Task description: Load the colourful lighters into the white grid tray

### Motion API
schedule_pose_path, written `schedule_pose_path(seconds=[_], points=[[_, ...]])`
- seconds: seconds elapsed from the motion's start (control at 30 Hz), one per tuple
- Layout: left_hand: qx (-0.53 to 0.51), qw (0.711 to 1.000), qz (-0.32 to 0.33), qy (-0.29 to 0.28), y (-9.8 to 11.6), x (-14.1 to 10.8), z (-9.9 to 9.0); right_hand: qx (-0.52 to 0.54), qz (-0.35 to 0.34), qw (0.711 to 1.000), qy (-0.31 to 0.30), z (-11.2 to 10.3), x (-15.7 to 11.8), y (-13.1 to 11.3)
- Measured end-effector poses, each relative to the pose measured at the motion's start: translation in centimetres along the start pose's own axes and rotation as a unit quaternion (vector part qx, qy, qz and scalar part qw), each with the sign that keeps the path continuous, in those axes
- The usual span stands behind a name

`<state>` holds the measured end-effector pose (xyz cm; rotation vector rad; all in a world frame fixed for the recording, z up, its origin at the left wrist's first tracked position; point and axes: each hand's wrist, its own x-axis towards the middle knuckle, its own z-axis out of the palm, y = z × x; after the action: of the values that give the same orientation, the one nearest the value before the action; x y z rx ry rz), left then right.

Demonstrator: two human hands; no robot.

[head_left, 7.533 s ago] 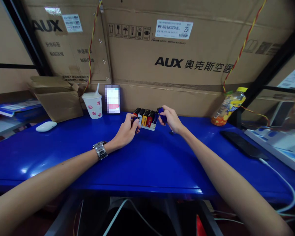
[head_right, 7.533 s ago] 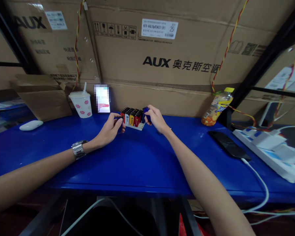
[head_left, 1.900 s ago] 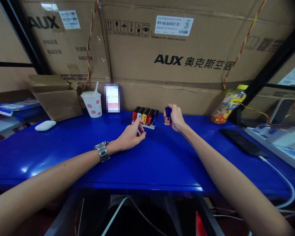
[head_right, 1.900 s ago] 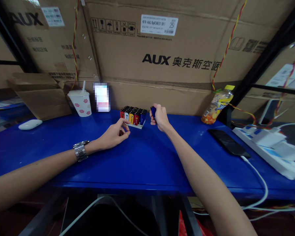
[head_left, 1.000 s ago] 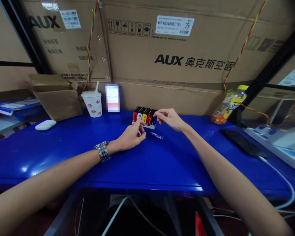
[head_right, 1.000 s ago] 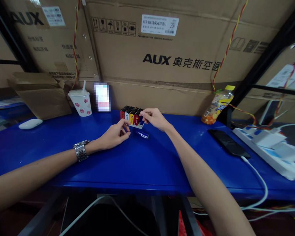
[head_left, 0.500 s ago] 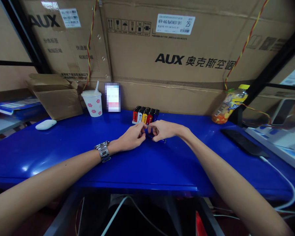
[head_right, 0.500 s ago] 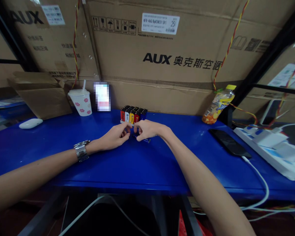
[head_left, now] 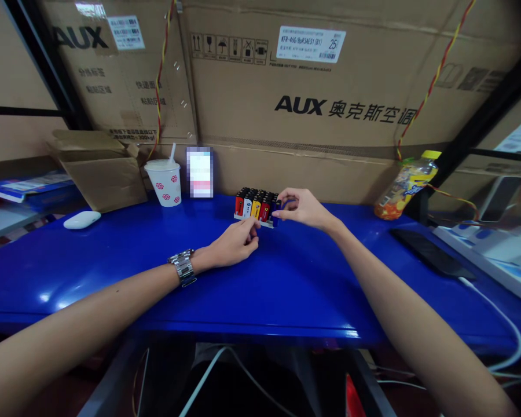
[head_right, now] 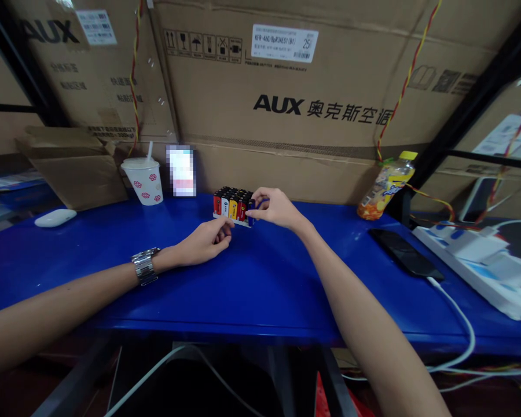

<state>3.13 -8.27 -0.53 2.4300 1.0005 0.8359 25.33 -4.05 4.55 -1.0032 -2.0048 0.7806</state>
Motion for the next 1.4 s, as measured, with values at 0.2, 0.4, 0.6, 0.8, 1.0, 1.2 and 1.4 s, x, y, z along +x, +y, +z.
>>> schedule_pose_path(seconds=[0.2, 0.4, 0.6, 0.8, 1.0, 1.2, 1.4], points=[[0.004, 1.000, -0.008, -0.006, 0.4, 0.0, -0.2, -0.050, 0.002, 0.997, 0.059, 0.3, 0.3, 1.5], [0.004, 1.000, -0.004, -0.009, 0.5, 0.0, -0.3, -0.042, 0.012, 0.997, 0.058, 0.6, 0.3, 1.7], [0.005, 1.000, -0.001, -0.004, 0.3, -0.1, -0.2, -0.036, 0.008, 0.998, 0.060, 0.5, 0.0, 1.2], [0.003, 1.000, -0.002, -0.005, 0.4, 0.0, -0.2, -0.046, 0.021, 0.997, 0.063, 0.8, 0.0, 0.8], [0.010, 1.000, 0.009, 0.009, 0.8, -0.1, -0.3, -0.114, -0.015, 0.988, 0.100, 0.4, -0.2, 0.5], [0.141, 0.972, 0.106, 0.152, 0.6, 2.3, -2.5, -0.140, -0.022, 0.980, 0.137, -0.3, 0.0, 1.0], [0.299, 0.945, 0.131, 0.013, -1.0, 7.9, -5.3, -0.191, 0.016, 0.967, 0.168, -1.2, 0.1, 2.7]])
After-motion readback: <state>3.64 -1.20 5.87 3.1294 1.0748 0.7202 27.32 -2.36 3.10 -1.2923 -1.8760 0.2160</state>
